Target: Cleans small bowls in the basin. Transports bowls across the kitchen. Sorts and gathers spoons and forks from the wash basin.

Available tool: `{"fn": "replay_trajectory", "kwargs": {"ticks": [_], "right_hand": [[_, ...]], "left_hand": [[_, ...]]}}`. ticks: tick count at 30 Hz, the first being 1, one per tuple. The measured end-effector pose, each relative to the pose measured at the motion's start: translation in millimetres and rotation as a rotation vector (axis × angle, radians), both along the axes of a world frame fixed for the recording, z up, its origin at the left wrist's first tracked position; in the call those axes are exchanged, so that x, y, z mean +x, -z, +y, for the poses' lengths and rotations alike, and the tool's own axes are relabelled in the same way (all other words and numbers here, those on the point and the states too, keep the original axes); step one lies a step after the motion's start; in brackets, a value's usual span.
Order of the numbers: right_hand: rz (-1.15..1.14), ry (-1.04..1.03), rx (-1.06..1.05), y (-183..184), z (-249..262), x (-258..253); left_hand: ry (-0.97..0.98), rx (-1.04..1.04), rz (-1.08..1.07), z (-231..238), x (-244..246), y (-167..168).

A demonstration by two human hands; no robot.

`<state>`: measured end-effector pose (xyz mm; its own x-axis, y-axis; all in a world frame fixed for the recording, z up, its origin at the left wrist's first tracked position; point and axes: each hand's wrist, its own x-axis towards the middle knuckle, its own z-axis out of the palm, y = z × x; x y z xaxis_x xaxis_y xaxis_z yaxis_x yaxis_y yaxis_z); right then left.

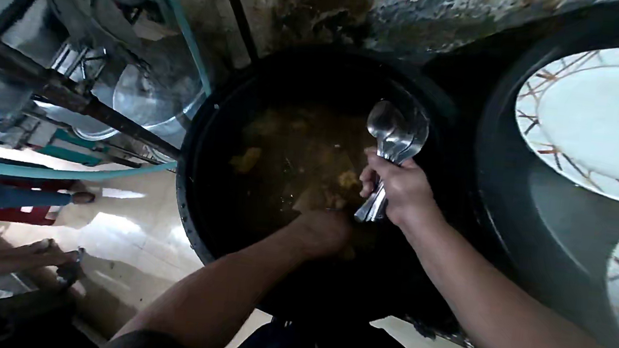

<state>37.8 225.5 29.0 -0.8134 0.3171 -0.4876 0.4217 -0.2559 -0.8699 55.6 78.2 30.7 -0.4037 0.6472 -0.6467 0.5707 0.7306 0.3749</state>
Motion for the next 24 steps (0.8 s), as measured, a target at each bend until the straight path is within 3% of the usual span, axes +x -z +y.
{"fn": "replay_trajectory", "kwargs": {"ticks": [3, 8, 11, 14, 18, 22, 24], "right_hand": [[0.004, 0.018, 0.001, -1.6, -0.7, 1.5], [0.002, 0.0, 0.066, -0.6, 0.5, 3.4], [0.025, -0.022, 0.043, 1.1, 0.8, 2.7], [-0.007, -0.07, -0.052, -1.1, -0.2, 1.9], [0.018, -0.147, -0.187, -5.2, -2.7, 3.5], [0.017, -0.27, -0.259, -5.1, -1.6, 6.4], [0.032, -0.319, -0.191, -0.8, -1.4, 7.0]], "left_hand": [[-0.101, 0.006, -0.053, 16.0, 16.4, 14.5], [0.203, 0.069, 0.068, -17.5, 9.2, 35.4], [0.18, 0.114, 0.135, -48.4, -19.8, 18.4], [-0.191, 0.308, 0.105, -57.8, -51.5, -22.4], [-0.748, 0.531, -0.053, -31.3, -66.4, -75.4], [-1.027, 0.776, -0.134, -16.2, -75.7, -60.8], [-1.063, 0.741, -0.182, -21.6, -79.0, -47.4]]}}
